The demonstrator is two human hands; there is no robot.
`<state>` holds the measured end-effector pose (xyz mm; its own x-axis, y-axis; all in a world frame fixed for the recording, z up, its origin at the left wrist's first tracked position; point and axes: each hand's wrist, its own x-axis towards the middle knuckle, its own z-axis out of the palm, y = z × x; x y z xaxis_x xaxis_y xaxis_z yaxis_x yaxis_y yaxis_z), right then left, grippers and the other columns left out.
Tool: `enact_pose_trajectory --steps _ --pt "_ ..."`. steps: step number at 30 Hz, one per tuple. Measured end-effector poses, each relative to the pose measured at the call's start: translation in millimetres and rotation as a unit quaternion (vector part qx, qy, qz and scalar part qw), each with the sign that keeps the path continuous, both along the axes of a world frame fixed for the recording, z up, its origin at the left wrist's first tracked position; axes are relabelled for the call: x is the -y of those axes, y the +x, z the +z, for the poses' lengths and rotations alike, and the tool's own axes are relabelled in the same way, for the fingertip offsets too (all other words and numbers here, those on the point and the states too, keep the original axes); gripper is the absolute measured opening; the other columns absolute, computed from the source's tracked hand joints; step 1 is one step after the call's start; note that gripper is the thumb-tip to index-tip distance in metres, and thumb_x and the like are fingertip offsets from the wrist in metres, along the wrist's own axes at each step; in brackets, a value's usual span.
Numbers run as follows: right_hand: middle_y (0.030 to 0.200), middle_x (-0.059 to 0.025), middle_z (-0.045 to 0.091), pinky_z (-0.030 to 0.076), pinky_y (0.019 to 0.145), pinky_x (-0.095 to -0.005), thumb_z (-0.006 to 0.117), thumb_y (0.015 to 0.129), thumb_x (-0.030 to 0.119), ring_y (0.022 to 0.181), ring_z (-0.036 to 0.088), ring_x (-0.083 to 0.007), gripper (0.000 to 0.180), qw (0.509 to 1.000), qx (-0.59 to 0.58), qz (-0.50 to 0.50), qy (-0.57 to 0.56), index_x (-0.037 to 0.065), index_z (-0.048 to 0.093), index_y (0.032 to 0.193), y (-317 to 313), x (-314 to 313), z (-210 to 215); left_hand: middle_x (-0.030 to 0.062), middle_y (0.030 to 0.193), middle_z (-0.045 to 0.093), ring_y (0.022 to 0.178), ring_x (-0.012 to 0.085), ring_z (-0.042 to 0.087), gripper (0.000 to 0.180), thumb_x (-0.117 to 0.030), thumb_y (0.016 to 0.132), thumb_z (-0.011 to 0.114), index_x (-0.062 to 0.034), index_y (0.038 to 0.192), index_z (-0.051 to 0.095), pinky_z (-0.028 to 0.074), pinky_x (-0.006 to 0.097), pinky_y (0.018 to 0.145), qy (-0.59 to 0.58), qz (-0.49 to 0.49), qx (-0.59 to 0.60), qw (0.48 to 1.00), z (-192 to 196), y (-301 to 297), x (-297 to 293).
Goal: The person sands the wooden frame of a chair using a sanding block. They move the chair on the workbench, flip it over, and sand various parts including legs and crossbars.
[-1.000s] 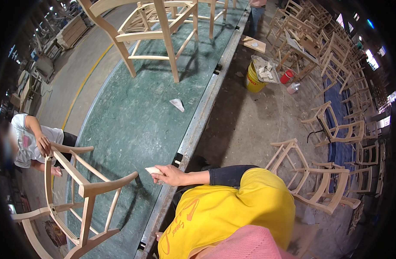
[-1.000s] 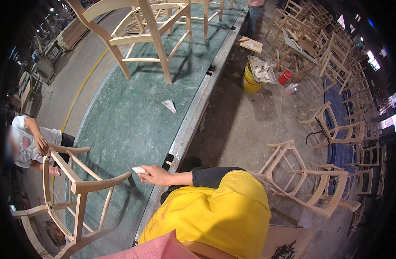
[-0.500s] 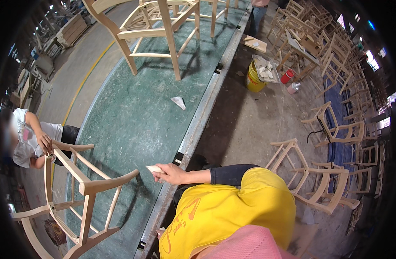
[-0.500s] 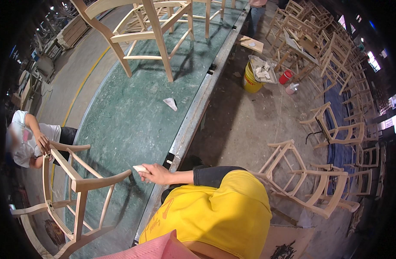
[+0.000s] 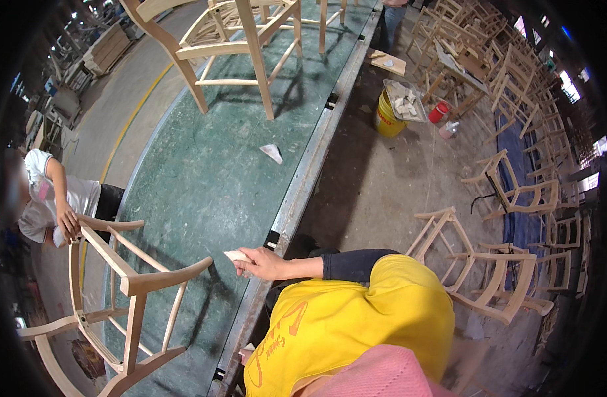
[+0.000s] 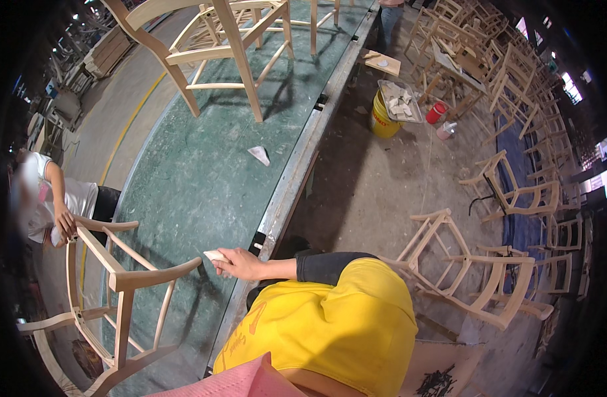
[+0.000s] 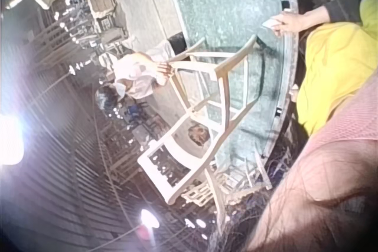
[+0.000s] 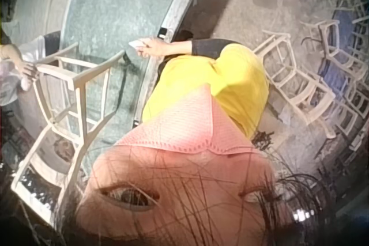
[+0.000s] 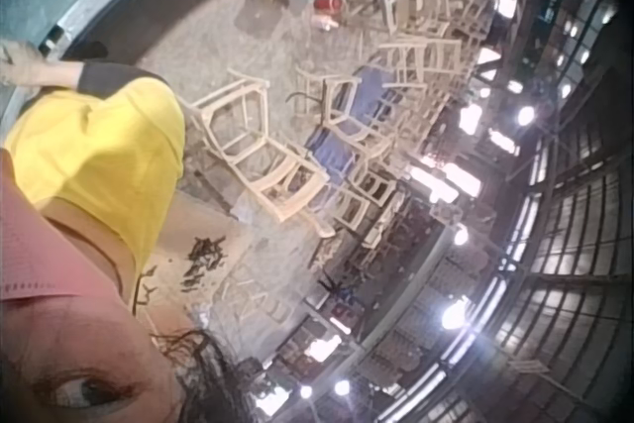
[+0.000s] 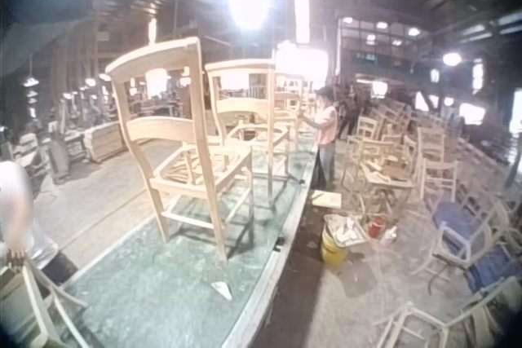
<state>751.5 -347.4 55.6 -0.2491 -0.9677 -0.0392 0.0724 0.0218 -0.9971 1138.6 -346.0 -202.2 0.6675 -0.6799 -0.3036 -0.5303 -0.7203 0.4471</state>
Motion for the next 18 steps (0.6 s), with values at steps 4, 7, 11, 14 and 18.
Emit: enact_pose_trajectory --steps 4,7,11,14,18 --pt "0.082 -0.0061 0.07 0.052 0.065 -0.0297 0.053 0.1 0.027 0.071 0.068 -0.0161 0.028 1.0 -0.014 0.004 -0.001 0.0 0.056 0.105 2.1 0.6 -0.9 0.0167 0.082 0.066 0.071 0.0337 0.064 0.038 -0.038 0.088 0.056 -0.0015 0.087 0.064 0.05 0.043 0.062 -0.003 0.002 0.001 1.0 0.1 3.8 -2.7" --pt "0.081 -0.0051 0.07 0.051 0.065 -0.0316 0.052 0.099 0.031 0.07 0.067 -0.0176 0.029 1.0 -0.01 0.003 -0.007 0.002 0.056 0.102 7.3 1.0 -2.2 0.0169 0.082 0.066 0.072 0.0341 0.064 0.037 -0.038 0.088 0.056 -0.0015 0.088 0.064 0.05 0.043 0.063 -0.006 0.01 0.001 1.0 0.5 8.0 -6.1" --pt "0.08 -0.0051 0.07 0.05 0.065 -0.0316 0.052 0.099 0.031 0.071 0.067 -0.0174 0.029 1.0 -0.001 0.002 0.003 0.002 0.056 0.1 7.2 -2.5 -0.7 0.0172 0.083 0.067 0.073 0.0345 0.065 0.037 -0.037 0.087 0.057 -0.0015 0.088 0.065 0.05 0.043 0.064 -0.003 0.012 0.003 1.0 -0.9 10.8 -9.5" --pt "0.08 -0.0049 0.07 0.05 0.064 -0.0317 0.052 0.099 0.03 0.07 0.067 -0.017 0.028 1.0 -0.008 0.006 -0.001 0.003 0.056 0.1 9.0 -1.5 -2.1 0.0174 0.084 0.067 0.074 0.0348 0.065 0.036 -0.037 0.087 0.057 -0.0016 0.089 0.065 0.051 0.044 0.065 -0.002 0.019 0.004 1.0 -0.2 15.1 -14.2" --pt "0.079 -0.0045 0.07 0.049 0.063 -0.0318 0.053 0.099 0.03 0.069 0.066 -0.0167 0.027 1.0 -0.006 0.01 -0.007 0.003 0.057 0.1 12.8 -0.5 -6.2 0.0177 0.085 0.067 0.075 0.0353 0.065 0.036 -0.036 0.087 0.058 -0.0016 0.089 0.065 0.051 0.044 0.066 -0.004 0.03 0.006 1.0 0.6 19.6 -19.4"
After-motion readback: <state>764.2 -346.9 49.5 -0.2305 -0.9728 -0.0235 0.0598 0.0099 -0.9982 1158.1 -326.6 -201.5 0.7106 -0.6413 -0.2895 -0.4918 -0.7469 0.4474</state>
